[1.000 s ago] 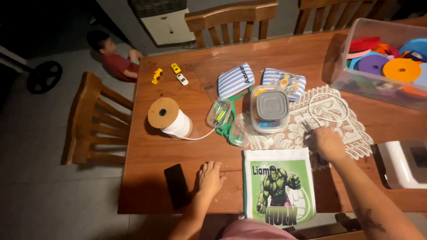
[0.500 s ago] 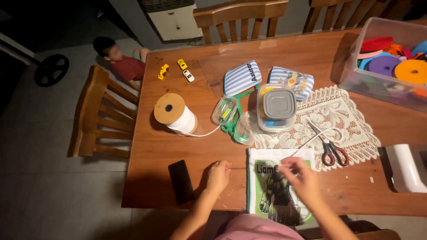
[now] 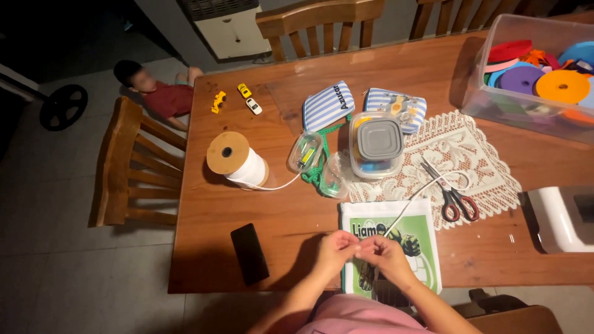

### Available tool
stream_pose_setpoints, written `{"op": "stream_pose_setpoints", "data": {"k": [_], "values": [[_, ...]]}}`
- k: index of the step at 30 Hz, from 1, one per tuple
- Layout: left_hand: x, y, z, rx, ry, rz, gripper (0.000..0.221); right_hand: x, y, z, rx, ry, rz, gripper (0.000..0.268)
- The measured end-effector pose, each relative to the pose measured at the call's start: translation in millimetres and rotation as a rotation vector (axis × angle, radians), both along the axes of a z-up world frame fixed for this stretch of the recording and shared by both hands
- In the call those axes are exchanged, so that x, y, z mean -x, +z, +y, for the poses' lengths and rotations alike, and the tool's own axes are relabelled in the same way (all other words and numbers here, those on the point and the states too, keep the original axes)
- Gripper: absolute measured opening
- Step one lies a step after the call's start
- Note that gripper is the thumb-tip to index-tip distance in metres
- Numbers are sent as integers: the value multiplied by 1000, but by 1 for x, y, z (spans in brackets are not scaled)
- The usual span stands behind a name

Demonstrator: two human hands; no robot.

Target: Preparing a drawstring fabric bag by cutting cord from a spool and threading it through the bag's hem.

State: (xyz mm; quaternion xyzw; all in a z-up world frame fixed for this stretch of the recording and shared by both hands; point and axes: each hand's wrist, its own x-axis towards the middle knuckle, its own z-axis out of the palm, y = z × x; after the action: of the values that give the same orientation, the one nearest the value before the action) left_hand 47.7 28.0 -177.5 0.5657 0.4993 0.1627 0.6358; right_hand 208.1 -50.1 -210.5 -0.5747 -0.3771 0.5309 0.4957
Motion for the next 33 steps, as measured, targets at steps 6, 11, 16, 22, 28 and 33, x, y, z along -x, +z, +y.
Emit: {"op": "stream_pose_setpoints", "data": {"k": [6,11,16,22,28,33], "values": [[24,-27,3,-685,-184,332,32,-24,-27,-29,173,-168,207,33],[33,-94,20,-941,-422,439,31,-35,-39,-44,353,-381,483,19],[34,-97,23,-1164,-509,446,8,-42,-33,-66,454,-183,576,40],[16,5,20,-535,-284,275,31,-47,-50,-97,503,94,394,18],[-2,62,9,-18,-89,-347,20,-53,-33,-92,316,155,329,12],[-16,100,-10,65,-132,-592,13,-36,63,-51,-271,-10,-345,6]]}}
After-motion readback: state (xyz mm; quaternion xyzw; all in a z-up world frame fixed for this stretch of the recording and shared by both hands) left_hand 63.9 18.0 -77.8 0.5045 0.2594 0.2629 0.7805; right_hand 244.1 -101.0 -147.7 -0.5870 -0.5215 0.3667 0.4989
